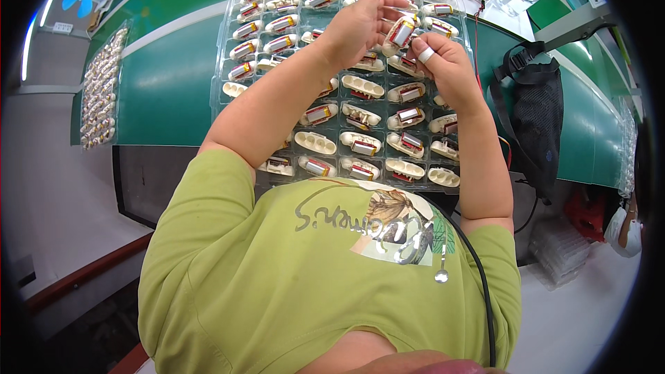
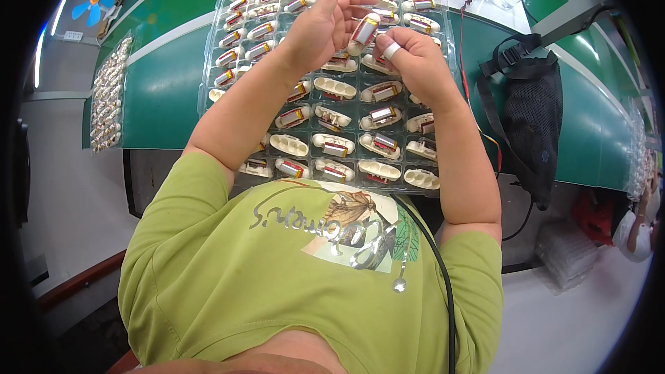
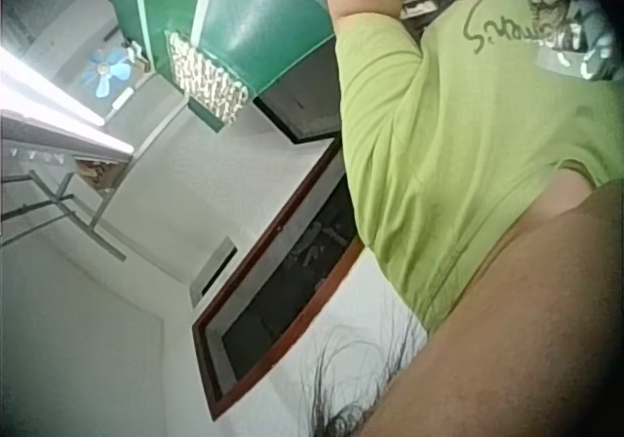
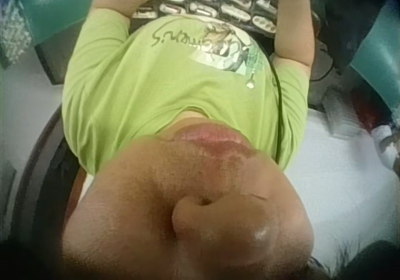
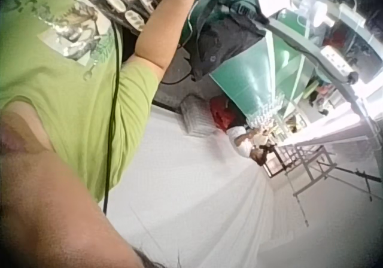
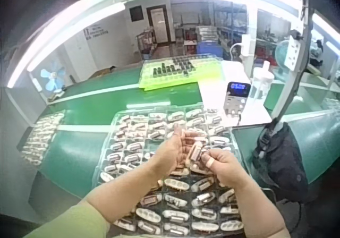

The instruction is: The person assembles small plastic or electronic components by hand, placing them into a plastic tray at a factory workbench.

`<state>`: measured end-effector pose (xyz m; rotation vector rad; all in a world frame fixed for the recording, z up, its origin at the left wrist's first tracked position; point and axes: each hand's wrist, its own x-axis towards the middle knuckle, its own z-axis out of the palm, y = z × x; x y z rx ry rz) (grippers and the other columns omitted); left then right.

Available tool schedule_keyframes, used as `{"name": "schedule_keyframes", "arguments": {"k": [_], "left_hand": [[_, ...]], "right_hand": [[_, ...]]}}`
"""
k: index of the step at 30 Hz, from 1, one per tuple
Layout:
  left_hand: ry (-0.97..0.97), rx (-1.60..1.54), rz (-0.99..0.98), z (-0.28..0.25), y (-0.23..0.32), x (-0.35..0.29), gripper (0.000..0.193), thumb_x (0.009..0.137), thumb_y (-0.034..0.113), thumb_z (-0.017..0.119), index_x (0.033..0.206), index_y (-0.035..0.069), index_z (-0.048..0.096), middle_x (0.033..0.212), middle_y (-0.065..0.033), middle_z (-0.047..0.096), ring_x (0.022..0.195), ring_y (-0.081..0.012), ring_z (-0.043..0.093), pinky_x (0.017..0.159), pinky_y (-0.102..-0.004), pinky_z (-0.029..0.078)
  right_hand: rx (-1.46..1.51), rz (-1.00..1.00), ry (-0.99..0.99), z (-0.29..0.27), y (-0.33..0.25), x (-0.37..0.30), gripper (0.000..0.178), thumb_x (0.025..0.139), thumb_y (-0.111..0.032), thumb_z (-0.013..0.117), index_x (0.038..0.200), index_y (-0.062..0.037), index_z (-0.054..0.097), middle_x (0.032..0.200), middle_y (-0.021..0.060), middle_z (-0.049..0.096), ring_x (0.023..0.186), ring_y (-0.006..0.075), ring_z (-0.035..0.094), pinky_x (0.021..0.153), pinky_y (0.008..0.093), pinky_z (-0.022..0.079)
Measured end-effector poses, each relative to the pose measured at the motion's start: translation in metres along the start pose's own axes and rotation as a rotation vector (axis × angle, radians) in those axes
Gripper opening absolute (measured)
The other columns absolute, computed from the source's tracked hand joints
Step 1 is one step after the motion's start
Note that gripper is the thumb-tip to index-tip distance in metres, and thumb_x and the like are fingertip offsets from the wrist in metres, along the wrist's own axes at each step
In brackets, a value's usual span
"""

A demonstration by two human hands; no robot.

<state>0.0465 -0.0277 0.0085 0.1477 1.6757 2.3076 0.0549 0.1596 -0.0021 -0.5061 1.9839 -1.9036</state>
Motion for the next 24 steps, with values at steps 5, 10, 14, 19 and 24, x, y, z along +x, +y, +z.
{"name": "schedule_keyframes", "arguments": {"k": [5,10,14,19,24], "left_hand": [[0.041,0.012,0.000,-0.017,-0.019,0.011,0.065,0.100,0.051,0.020,0.110,-0.002,0.056,0.100,-0.0104,0.061,0.085,-0.0140,0.059,0.077,-0.0273,0.050],[0.082,-0.007,-0.003,-0.019,-0.024,0.015,0.062,0.101,0.050,0.024,0.103,-0.002,0.059,0.093,-0.0093,0.063,0.075,-0.0109,0.059,0.067,-0.0238,0.050],[0.073,-0.022,-0.006,-0.019,-0.024,0.016,0.061,0.101,0.048,0.025,0.102,-0.002,0.059,0.090,-0.0088,0.063,0.071,-0.0103,0.058,0.064,-0.0240,0.050],[0.084,0.001,0.012,-0.017,-0.024,0.015,0.057,0.102,0.045,0.026,0.102,-0.002,0.059,0.089,-0.0086,0.063,0.070,-0.0103,0.057,0.062,-0.0234,0.050],[0.084,0.012,0.003,-0.017,-0.023,0.015,0.056,0.102,0.044,0.028,0.100,-0.002,0.059,0.089,-0.0089,0.063,0.070,-0.0104,0.057,0.062,-0.0236,0.050]], "right_hand": [[0.058,0.034,-0.032,-0.006,0.001,0.001,0.023,0.097,-0.024,0.052,0.085,-0.0061,0.061,0.074,-0.0059,0.055,0.060,-0.0002,0.039,0.052,0.0162,0.030],[0.145,0.090,-0.049,-0.012,0.002,0.002,0.022,0.096,-0.024,0.054,0.088,-0.0056,0.064,0.077,-0.0045,0.058,0.065,0.0019,0.043,0.059,0.0178,0.036],[0.200,0.094,-0.011,-0.011,0.004,0.002,0.020,0.096,-0.023,0.054,0.090,-0.0062,0.064,0.079,-0.0047,0.058,0.065,0.0010,0.044,0.057,0.0168,0.035],[0.197,0.090,-0.005,-0.013,0.005,0.002,0.021,0.096,-0.024,0.055,0.091,-0.0062,0.064,0.078,-0.0053,0.057,0.064,0.0008,0.043,0.056,0.0162,0.034],[0.137,0.082,0.025,-0.008,0.002,0.001,0.023,0.098,-0.026,0.050,0.087,-0.0079,0.060,0.078,-0.0051,0.055,0.062,0.0005,0.041,0.053,0.0152,0.032]]}}
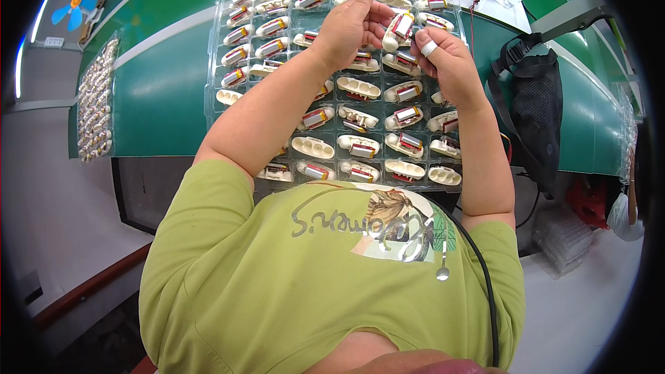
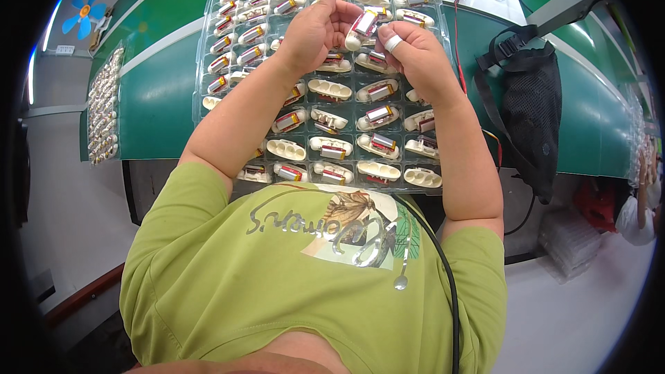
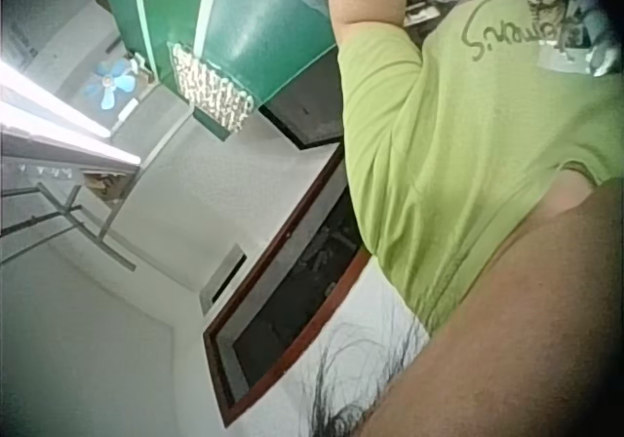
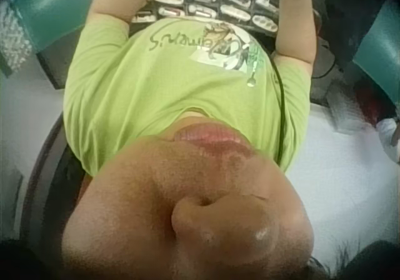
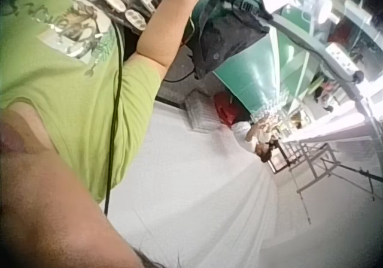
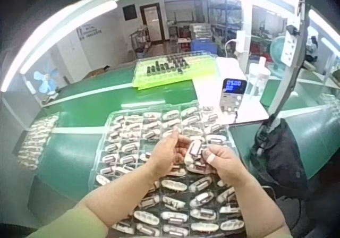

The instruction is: The person assembles small plastic or electronic components by hand, placing them into a plastic tray at a factory workbench.

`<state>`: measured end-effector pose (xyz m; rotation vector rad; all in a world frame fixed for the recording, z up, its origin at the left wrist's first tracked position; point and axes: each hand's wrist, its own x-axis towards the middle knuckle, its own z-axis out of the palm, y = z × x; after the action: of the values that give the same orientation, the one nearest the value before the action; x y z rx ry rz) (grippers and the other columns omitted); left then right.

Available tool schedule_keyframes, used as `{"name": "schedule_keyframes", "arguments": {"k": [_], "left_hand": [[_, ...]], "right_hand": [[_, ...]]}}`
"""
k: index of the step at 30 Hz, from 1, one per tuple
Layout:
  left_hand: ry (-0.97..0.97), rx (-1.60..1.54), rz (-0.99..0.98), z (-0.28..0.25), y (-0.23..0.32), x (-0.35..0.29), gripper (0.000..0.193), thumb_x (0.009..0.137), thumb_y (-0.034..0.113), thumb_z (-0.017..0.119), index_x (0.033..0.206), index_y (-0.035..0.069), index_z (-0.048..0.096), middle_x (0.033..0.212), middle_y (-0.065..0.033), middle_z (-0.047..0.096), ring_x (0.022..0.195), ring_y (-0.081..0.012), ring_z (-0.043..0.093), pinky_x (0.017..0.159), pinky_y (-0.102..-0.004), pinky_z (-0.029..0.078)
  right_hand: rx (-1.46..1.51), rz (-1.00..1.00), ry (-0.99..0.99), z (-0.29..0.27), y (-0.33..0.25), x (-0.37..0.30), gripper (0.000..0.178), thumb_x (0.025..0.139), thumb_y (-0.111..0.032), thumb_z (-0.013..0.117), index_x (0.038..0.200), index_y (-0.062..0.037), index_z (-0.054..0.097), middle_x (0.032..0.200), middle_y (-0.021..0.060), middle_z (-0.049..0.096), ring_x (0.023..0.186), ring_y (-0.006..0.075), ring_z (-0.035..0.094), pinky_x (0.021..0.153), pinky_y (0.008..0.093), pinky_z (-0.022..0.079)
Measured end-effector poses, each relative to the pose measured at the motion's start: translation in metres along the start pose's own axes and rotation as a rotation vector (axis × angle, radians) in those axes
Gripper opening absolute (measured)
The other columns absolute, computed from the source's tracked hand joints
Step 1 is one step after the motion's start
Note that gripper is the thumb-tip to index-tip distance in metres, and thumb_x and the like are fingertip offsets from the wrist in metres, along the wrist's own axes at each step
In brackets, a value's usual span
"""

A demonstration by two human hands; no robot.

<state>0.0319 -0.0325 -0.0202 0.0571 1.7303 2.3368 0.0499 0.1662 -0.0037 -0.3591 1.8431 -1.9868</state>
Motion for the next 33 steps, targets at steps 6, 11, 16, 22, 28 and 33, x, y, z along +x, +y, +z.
{"name": "schedule_keyframes", "arguments": {"k": [6,11,16,22,28,33], "left_hand": [[0.015,-0.027,-0.007,0.0000,-0.0001,-0.0016,0.056,0.101,0.045,0.032,0.099,-0.003,0.060,0.085,-0.0082,0.061,0.067,-0.0099,0.056,0.059,-0.0235,0.051],[0.009,-0.035,-0.002,-0.0006,-0.0007,-0.0003,0.055,0.100,0.046,0.035,0.099,-0.003,0.060,0.084,-0.0090,0.061,0.064,-0.0098,0.055,0.057,-0.0231,0.051],[0.015,-0.029,-0.015,0.0028,0.0037,-0.0033,0.052,0.101,0.043,0.034,0.099,-0.001,0.061,0.084,-0.0045,0.060,0.068,-0.0086,0.054,0.060,-0.0226,0.049],[-0.018,0.001,0.024,0.0019,0.0006,-0.0020,0.041,0.097,0.039,0.049,0.096,0.000,0.063,0.081,-0.0045,0.061,0.066,-0.0079,0.055,0.058,-0.0219,0.049],[-0.011,0.043,0.013,0.0031,0.0013,-0.0051,0.034,0.093,0.035,0.057,0.094,0.001,0.065,0.074,-0.0015,0.058,0.064,-0.0065,0.053,0.058,-0.0213,0.048],[-0.041,0.051,-0.012,0.0008,0.0014,-0.0046,0.030,0.095,0.031,0.055,0.100,0.002,0.064,0.083,-0.0013,0.060,0.070,-0.0067,0.055,0.059,-0.0203,0.047]], "right_hand": [[-0.009,-0.004,-0.013,-0.0027,0.0022,0.0012,0.024,0.098,-0.027,0.051,0.087,-0.0082,0.061,0.077,-0.0055,0.055,0.061,0.0005,0.041,0.053,0.0151,0.032],[0.014,0.005,0.037,0.0005,0.0002,0.0015,0.029,0.096,-0.029,0.054,0.081,-0.0057,0.062,0.066,-0.0059,0.050,0.058,0.0029,0.039,0.052,0.0188,0.030],[0.013,0.011,0.055,-0.0013,0.0029,0.0034,0.030,0.096,-0.030,0.054,0.079,-0.0057,0.062,0.063,-0.0057,0.049,0.058,0.0030,0.039,0.052,0.0188,0.030],[0.001,0.012,0.063,0.0002,0.0001,0.0010,0.030,0.095,-0.030,0.055,0.081,-0.0050,0.063,0.063,-0.0052,0.050,0.058,0.0033,0.040,0.052,0.0190,0.031],[0.010,0.023,0.041,-0.0016,0.0000,0.0009,0.028,0.095,-0.029,0.055,0.085,-0.0037,0.064,0.066,-0.0044,0.052,0.061,0.0036,0.043,0.054,0.0189,0.033],[0.044,0.024,0.045,-0.0005,-0.0002,0.0006,0.028,0.095,-0.028,0.055,0.086,-0.0035,0.065,0.068,-0.0044,0.053,0.061,0.0037,0.044,0.055,0.0186,0.034]]}}
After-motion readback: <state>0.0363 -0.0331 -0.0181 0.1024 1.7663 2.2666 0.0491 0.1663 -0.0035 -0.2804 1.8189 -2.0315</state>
